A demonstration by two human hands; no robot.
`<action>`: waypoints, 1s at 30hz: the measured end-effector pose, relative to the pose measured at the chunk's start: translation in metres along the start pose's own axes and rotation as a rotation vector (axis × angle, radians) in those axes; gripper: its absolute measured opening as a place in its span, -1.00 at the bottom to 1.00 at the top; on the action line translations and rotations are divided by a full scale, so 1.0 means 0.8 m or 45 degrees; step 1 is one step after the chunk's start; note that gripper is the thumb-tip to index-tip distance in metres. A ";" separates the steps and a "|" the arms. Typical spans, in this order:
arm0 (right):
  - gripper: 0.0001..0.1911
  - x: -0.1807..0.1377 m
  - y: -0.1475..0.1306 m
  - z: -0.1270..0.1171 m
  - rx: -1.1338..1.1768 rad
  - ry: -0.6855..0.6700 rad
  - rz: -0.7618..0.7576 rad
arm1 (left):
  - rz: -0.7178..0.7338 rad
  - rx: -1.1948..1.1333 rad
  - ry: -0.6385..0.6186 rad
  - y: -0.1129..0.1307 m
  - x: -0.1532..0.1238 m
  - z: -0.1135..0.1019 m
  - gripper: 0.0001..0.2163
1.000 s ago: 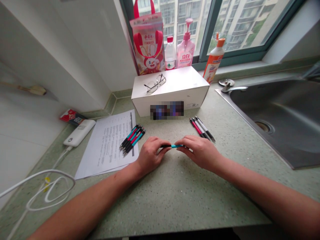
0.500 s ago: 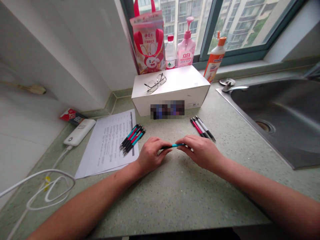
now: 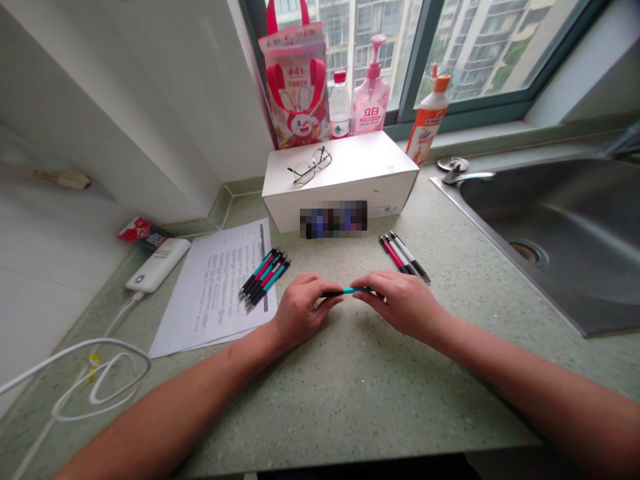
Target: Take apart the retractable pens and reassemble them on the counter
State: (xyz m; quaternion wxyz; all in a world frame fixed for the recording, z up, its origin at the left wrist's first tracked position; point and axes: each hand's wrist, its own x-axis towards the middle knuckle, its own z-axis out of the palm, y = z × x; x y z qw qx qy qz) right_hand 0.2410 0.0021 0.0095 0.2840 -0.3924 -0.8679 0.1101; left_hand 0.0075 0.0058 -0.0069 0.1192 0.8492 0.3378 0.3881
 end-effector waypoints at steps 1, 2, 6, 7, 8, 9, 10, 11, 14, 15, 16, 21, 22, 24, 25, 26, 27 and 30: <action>-0.82 0.000 0.000 0.001 0.011 -0.010 -0.003 | 0.005 0.011 -0.013 0.000 0.000 0.000 -0.90; -0.82 0.000 0.000 0.002 0.026 -0.022 -0.007 | 0.009 0.019 -0.028 0.001 0.001 0.000 -0.90; -0.82 -0.001 -0.001 0.004 0.106 -0.014 0.122 | 0.006 0.014 -0.055 0.004 0.002 -0.002 -0.87; -0.80 -0.001 -0.001 0.004 0.127 -0.003 0.181 | -0.012 0.017 -0.047 0.004 0.003 -0.002 -0.87; -0.76 0.000 -0.001 0.004 0.144 0.014 0.233 | -0.038 0.024 -0.034 0.005 0.003 -0.002 -0.88; -0.71 0.000 -0.001 0.003 0.157 0.032 0.272 | -0.064 0.031 -0.017 0.005 0.002 -0.003 -0.88; -0.67 0.001 -0.001 0.003 0.167 0.050 0.294 | -0.090 0.037 0.003 0.005 0.002 -0.003 -0.89; -0.65 0.001 -0.001 0.002 0.176 0.068 0.302 | -0.114 0.044 0.017 0.004 0.002 -0.003 -0.89; -0.74 0.002 0.000 0.000 0.208 0.114 0.270 | -0.166 0.079 0.005 0.002 0.001 -0.002 -0.91; -0.78 0.002 0.001 0.000 0.217 0.118 0.247 | -0.169 0.096 -0.009 0.001 0.001 -0.001 -0.91; -0.82 0.002 0.001 0.000 0.220 0.117 0.222 | -0.159 0.110 -0.020 0.000 0.001 -0.001 -0.90; -0.86 0.001 0.006 0.003 0.098 0.038 0.110 | -0.035 0.075 0.046 0.000 -0.002 -0.002 -0.84; -0.85 0.001 0.007 0.004 0.059 0.013 0.079 | -0.037 0.035 0.077 0.001 -0.003 -0.002 -0.82; -0.83 0.002 0.009 0.005 -0.005 -0.031 0.023 | -0.087 -0.079 0.132 0.005 -0.005 -0.001 -0.77; -0.83 0.002 0.009 0.005 -0.027 -0.041 0.003 | -0.123 -0.142 0.149 0.008 -0.006 -0.001 -0.75; -0.83 0.002 0.009 0.005 -0.041 -0.047 -0.011 | -0.155 -0.201 0.159 0.012 -0.007 -0.002 -0.74; -0.83 0.003 0.009 0.004 -0.044 -0.049 -0.021 | -0.168 -0.250 0.167 0.015 -0.007 -0.002 -0.74; -0.86 0.003 0.006 0.004 0.011 -0.041 -0.022 | -0.104 -0.342 0.153 0.025 -0.004 -0.007 -0.83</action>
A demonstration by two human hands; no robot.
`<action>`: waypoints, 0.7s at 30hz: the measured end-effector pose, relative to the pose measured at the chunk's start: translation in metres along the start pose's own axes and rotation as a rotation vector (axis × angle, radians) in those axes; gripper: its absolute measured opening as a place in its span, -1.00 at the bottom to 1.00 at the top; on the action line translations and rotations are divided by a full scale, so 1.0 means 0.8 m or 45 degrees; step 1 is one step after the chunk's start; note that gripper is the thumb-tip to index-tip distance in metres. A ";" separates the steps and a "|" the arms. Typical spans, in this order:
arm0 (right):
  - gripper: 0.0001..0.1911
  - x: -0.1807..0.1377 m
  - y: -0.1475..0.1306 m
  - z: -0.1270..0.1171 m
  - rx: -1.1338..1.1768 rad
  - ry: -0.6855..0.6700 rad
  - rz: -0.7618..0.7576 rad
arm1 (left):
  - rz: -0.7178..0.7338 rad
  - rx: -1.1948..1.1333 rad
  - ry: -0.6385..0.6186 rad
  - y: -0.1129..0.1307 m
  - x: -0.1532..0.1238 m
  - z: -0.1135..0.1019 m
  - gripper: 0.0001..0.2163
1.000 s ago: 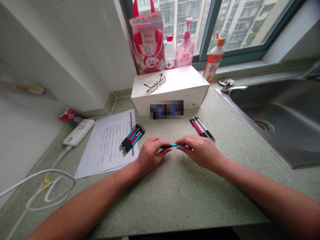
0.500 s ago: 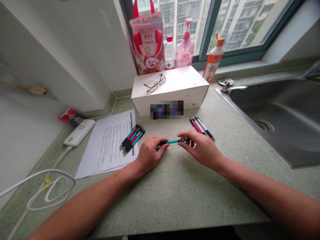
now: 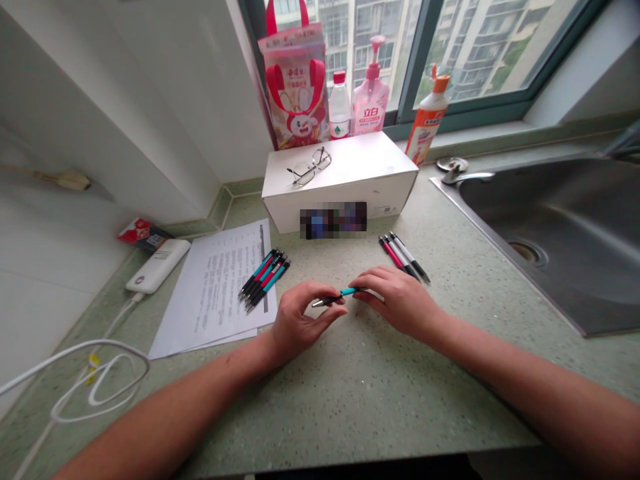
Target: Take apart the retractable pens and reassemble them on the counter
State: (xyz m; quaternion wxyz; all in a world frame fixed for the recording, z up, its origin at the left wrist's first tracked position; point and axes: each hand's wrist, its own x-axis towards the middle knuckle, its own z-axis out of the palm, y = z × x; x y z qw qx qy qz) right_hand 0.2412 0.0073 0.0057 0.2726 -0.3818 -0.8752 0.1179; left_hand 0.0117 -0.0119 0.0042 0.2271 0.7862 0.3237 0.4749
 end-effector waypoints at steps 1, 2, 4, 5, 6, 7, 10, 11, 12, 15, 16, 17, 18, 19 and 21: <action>-0.86 0.000 -0.001 0.001 0.036 0.004 -0.002 | 0.025 -0.015 0.004 0.003 0.001 -0.001 -0.87; -0.86 -0.001 -0.003 0.002 0.078 0.004 -0.008 | 0.052 -0.023 0.021 0.005 0.003 -0.002 -0.89; -0.83 -0.002 -0.008 0.005 0.162 0.005 -0.039 | 0.079 -0.023 0.090 0.009 0.005 -0.005 -0.91; -0.82 -0.002 -0.010 0.007 0.199 0.005 -0.057 | 0.080 -0.023 0.126 0.010 0.005 -0.005 -0.91; -0.82 -0.003 -0.012 0.009 0.231 0.005 -0.069 | 0.071 -0.024 0.152 0.012 0.005 -0.006 -0.90; -0.81 -0.003 -0.014 0.011 0.255 0.001 -0.073 | 0.058 -0.029 0.167 0.014 0.005 -0.006 -0.90; -0.84 -0.003 -0.016 0.014 0.266 -0.038 -0.042 | 0.030 -0.055 0.160 0.018 0.003 -0.005 -0.89; -0.85 -0.003 -0.016 0.014 0.256 -0.050 -0.026 | 0.027 -0.071 0.170 0.019 0.002 -0.005 -0.88; -0.86 -0.003 -0.016 0.014 0.246 -0.060 -0.014 | 0.023 -0.090 0.194 0.019 0.001 -0.004 -0.87; -0.88 -0.002 -0.014 0.014 0.239 -0.050 -0.007 | 0.007 -0.125 0.261 0.016 0.000 -0.001 -0.82; -0.87 -0.003 -0.014 0.014 0.246 -0.036 -0.015 | 0.009 -0.116 0.244 0.015 0.000 -0.001 -0.81; -0.86 -0.003 -0.014 0.014 0.251 -0.024 -0.024 | 0.019 -0.098 0.203 0.014 0.000 -0.001 -0.80; -0.86 -0.003 -0.014 0.015 0.254 -0.015 -0.031 | 0.034 -0.075 0.155 0.014 0.001 -0.001 -0.80; -0.86 -0.003 -0.014 0.015 0.250 -0.006 -0.036 | 0.056 -0.052 0.113 0.014 0.001 -0.001 -0.81; -0.86 -0.004 -0.013 0.016 0.233 -0.002 -0.040 | 0.101 -0.017 0.099 0.016 0.003 -0.002 -0.80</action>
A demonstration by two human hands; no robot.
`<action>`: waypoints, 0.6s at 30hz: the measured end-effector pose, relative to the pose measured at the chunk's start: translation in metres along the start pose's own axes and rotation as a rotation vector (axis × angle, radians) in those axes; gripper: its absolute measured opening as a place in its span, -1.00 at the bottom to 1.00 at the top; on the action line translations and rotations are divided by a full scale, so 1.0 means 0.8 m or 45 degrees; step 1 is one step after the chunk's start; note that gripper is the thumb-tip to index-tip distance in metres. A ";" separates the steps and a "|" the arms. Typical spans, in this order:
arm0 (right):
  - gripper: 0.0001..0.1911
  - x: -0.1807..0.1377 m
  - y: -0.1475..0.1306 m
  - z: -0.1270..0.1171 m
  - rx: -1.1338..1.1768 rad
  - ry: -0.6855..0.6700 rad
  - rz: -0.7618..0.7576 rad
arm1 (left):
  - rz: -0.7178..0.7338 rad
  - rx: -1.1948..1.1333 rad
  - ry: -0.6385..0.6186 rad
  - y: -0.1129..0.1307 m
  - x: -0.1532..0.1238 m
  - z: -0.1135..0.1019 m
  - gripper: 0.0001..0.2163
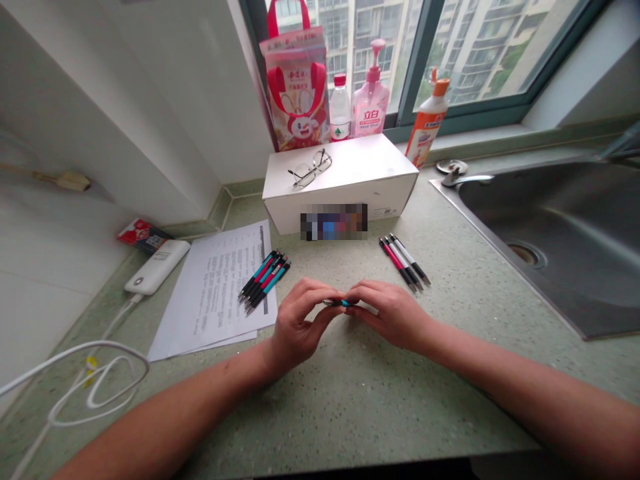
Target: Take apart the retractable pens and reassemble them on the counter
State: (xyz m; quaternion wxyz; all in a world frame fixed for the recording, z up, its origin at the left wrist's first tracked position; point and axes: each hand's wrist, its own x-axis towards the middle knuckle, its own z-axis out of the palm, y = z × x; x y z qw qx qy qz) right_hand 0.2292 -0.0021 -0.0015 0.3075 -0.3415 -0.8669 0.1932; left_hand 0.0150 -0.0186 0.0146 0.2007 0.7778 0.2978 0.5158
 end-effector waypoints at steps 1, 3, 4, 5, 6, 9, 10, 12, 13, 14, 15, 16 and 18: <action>-0.86 0.000 0.000 0.000 -0.009 0.006 -0.001 | 0.018 0.012 0.015 0.001 0.001 0.000 -0.80; -0.84 0.000 0.001 -0.001 -0.021 0.026 -0.014 | 0.023 0.028 0.042 0.002 0.002 -0.001 -0.80; -0.83 0.000 0.001 -0.001 -0.028 0.031 -0.027 | 0.012 0.033 0.043 0.002 0.002 -0.001 -0.81; -0.82 0.000 0.001 -0.002 -0.036 0.029 -0.039 | -0.004 0.035 0.039 0.002 0.002 0.000 -0.83; -0.82 0.000 0.001 -0.002 -0.048 0.020 -0.048 | -0.016 0.034 0.032 0.001 0.002 0.000 -0.84; -0.82 -0.001 0.001 -0.002 -0.081 -0.026 -0.050 | 0.002 0.010 0.031 -0.001 0.001 0.001 -0.83; -0.82 -0.001 0.000 -0.002 -0.081 -0.033 -0.052 | 0.015 0.001 0.033 -0.001 0.000 0.001 -0.81; -0.82 -0.002 -0.001 -0.003 -0.069 -0.027 -0.059 | 0.010 -0.008 0.034 -0.002 -0.001 0.002 -0.81; -0.81 -0.001 -0.001 -0.004 -0.052 -0.016 -0.050 | -0.007 -0.010 0.033 -0.002 -0.002 0.001 -0.81; -0.81 -0.001 -0.002 -0.005 -0.033 -0.005 -0.027 | -0.027 -0.014 0.032 -0.002 -0.002 0.001 -0.82; -0.81 -0.001 -0.002 -0.006 -0.014 0.002 0.008 | -0.046 -0.022 0.033 -0.002 -0.003 0.001 -0.83; -0.81 0.000 -0.002 -0.008 0.003 0.004 0.042 | -0.060 -0.033 0.035 -0.003 -0.003 0.000 -0.82; -0.80 0.001 -0.003 -0.009 0.021 0.002 0.065 | -0.055 -0.057 0.040 -0.003 -0.004 0.000 -0.78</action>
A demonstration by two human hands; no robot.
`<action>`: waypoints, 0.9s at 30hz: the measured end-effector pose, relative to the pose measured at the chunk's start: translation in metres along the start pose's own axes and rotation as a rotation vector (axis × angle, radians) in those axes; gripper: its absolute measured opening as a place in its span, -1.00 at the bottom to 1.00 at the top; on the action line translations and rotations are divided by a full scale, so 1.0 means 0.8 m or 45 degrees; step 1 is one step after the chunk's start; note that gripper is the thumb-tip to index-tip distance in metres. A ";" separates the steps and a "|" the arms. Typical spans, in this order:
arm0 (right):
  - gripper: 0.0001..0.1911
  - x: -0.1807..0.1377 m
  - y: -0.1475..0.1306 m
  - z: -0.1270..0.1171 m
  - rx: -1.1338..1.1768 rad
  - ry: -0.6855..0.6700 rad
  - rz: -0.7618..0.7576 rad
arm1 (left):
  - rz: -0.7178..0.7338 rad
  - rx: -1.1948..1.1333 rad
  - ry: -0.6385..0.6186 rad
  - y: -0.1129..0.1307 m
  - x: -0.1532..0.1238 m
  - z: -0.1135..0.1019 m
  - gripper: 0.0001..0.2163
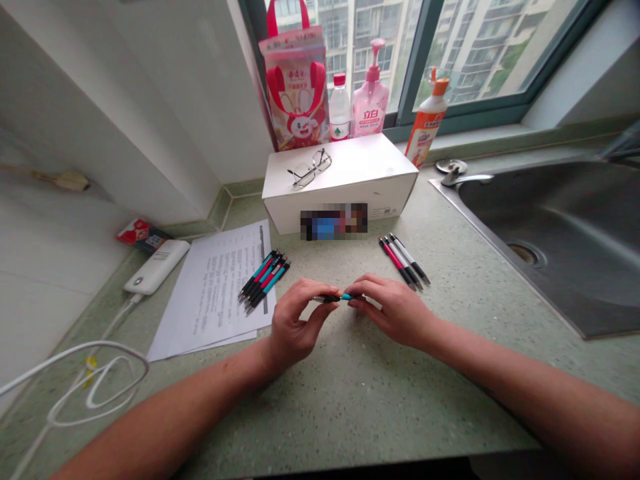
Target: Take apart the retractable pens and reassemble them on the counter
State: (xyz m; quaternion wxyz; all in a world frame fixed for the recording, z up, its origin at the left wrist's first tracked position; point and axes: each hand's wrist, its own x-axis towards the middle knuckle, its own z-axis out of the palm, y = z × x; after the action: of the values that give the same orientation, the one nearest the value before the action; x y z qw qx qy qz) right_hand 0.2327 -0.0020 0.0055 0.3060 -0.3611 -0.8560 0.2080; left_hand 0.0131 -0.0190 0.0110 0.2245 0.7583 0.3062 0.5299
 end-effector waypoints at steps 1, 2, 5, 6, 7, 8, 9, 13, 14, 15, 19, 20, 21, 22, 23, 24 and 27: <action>-0.80 0.000 0.000 0.000 -0.005 0.004 -0.022 | 0.012 -0.004 -0.003 0.000 0.000 0.000 -0.76; -0.80 0.000 0.000 0.000 -0.017 0.013 -0.058 | 0.024 0.000 -0.011 -0.001 0.000 0.000 -0.75; -0.80 0.000 0.001 0.002 -0.059 0.050 -0.155 | 0.045 0.029 -0.025 -0.002 0.002 0.001 -0.80; -0.80 0.000 0.002 0.003 -0.067 0.057 -0.163 | 0.041 0.036 -0.016 -0.002 0.002 0.001 -0.82; -0.81 -0.001 0.001 0.003 -0.071 0.060 -0.162 | 0.035 0.040 -0.001 -0.002 0.003 0.002 -0.83; -0.81 -0.001 0.001 0.004 -0.072 0.060 -0.156 | 0.029 0.043 0.015 -0.001 0.004 0.002 -0.83; -0.81 -0.001 0.000 0.004 -0.073 0.056 -0.151 | 0.021 0.046 0.025 -0.001 0.004 0.002 -0.83; -0.79 -0.001 -0.004 0.002 -0.067 0.023 -0.169 | 0.021 0.018 0.036 0.000 0.001 0.002 -0.82; -0.78 -0.001 -0.004 0.002 -0.064 0.016 -0.171 | 0.030 0.002 0.046 0.001 0.000 0.002 -0.82; -0.76 -0.001 -0.005 0.002 -0.065 0.012 -0.169 | 0.044 -0.012 0.062 0.001 -0.001 0.001 -0.82; -0.75 0.000 -0.005 0.001 -0.078 0.022 -0.173 | 0.077 0.012 0.042 0.000 0.000 0.001 -0.82; -0.75 0.001 -0.005 0.001 -0.081 0.036 -0.183 | 0.079 0.031 0.006 -0.001 0.001 0.002 -0.83; -0.75 0.001 -0.005 0.001 -0.082 0.051 -0.193 | 0.083 0.049 -0.030 -0.001 0.003 0.002 -0.85; -0.75 0.001 -0.005 0.002 -0.085 0.063 -0.201 | 0.091 0.063 -0.054 -0.001 0.004 0.002 -0.85; -0.76 0.000 -0.004 0.002 -0.089 0.072 -0.206 | 0.102 0.068 -0.066 0.000 0.006 0.002 -0.86; -0.77 0.000 -0.004 0.003 -0.088 0.075 -0.206 | 0.112 0.065 -0.070 0.000 0.006 0.003 -0.85; -0.81 -0.001 -0.003 0.005 -0.045 0.070 -0.176 | 0.096 0.044 -0.073 0.000 0.007 0.003 -0.83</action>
State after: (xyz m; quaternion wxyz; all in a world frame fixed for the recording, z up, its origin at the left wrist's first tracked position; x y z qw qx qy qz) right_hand 0.2291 -0.0046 0.0038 0.3365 -0.3120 -0.8737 0.1613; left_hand 0.0169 -0.0156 0.0138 0.2000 0.7881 0.2797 0.5106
